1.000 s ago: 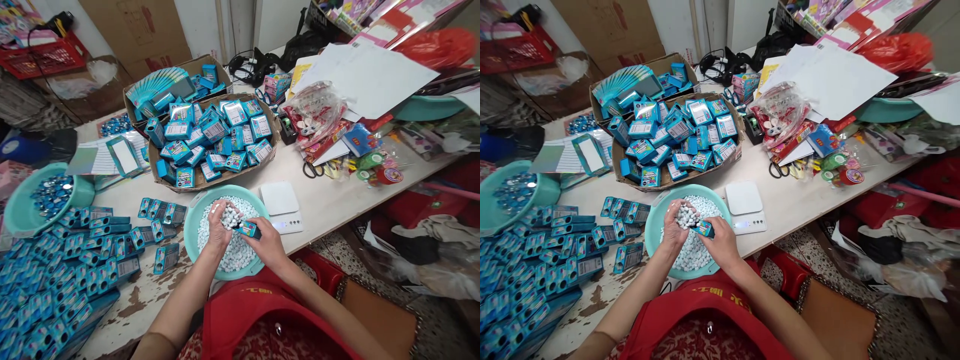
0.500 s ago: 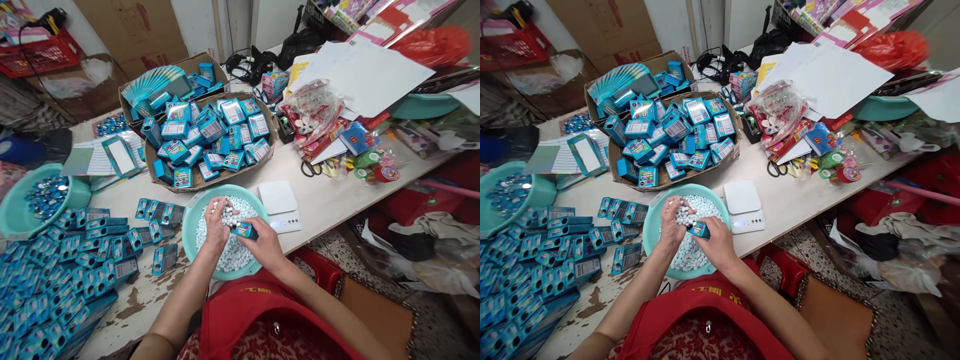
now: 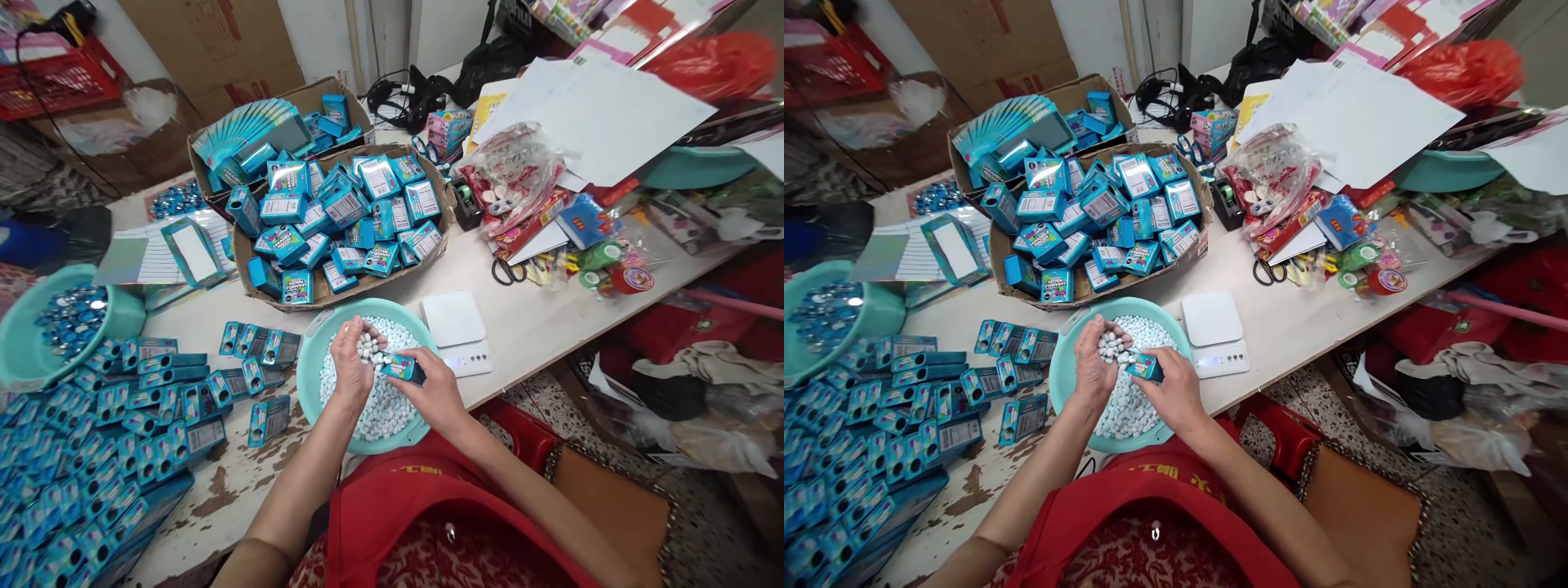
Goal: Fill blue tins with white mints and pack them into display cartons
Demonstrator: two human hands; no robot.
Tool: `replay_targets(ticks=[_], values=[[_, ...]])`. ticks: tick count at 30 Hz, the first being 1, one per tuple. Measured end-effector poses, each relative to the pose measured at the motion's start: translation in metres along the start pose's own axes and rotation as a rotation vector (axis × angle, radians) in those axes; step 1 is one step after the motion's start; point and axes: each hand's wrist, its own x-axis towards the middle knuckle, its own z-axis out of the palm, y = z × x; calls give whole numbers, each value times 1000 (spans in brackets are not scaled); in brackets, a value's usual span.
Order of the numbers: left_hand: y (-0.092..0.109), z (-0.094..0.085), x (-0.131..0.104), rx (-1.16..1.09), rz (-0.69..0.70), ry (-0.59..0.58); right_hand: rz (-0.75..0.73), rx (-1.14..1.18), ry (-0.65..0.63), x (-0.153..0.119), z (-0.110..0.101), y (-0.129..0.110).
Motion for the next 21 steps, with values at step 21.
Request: replay_targets(ticks=[21], values=[[3,0,-1,55,139,49,-13,-19,4,7,6,-12]])
